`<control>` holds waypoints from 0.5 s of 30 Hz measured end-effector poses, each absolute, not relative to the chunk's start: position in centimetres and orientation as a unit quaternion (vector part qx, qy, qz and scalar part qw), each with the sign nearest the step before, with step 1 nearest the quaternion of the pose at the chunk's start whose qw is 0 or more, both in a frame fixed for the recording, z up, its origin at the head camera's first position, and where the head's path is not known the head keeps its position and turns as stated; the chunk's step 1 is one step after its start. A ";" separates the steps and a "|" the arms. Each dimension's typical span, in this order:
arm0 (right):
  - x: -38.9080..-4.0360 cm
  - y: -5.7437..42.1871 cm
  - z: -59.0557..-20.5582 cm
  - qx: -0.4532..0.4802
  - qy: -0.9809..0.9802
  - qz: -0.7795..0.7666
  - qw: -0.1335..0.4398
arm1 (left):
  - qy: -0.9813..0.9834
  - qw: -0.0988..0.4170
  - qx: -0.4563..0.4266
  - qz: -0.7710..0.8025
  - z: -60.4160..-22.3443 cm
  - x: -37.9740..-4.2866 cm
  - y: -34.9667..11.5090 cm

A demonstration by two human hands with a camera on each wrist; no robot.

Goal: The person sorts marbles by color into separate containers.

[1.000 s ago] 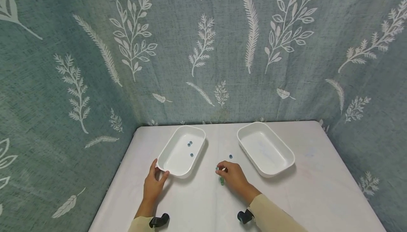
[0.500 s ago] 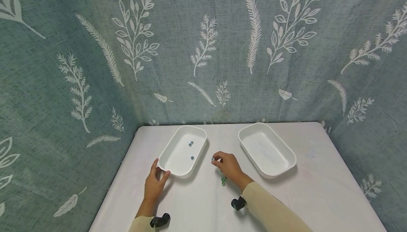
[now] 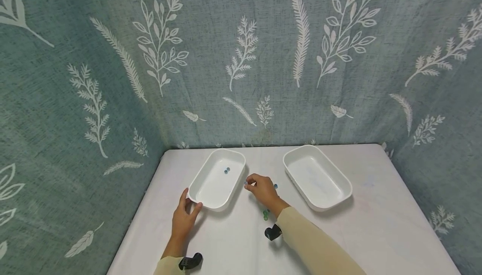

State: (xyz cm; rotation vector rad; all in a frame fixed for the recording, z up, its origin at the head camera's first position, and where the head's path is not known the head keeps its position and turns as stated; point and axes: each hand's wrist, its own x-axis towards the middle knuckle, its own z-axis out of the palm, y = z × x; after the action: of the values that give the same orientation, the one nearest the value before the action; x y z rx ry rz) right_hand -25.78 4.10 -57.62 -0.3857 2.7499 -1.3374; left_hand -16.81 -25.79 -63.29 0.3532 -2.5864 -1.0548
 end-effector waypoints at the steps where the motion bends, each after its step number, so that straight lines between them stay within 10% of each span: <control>1: -26.0 4.0 -57.6 -0.124 0.893 -0.432 0.031 | -0.907 0.162 0.124 -0.369 -63.3 -16.8 -25.8; 15: -28.6 2.6 -57.8 -0.133 0.883 -0.449 0.028 | -0.904 0.174 0.116 -0.373 -63.4 -17.0 -26.0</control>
State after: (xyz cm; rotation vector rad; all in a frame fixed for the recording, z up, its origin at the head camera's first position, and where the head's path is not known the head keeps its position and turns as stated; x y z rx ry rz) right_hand -28.56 2.65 -57.78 -0.4103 2.7262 -1.3877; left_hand -16.97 -25.97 -63.40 0.3295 -2.5633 -1.0567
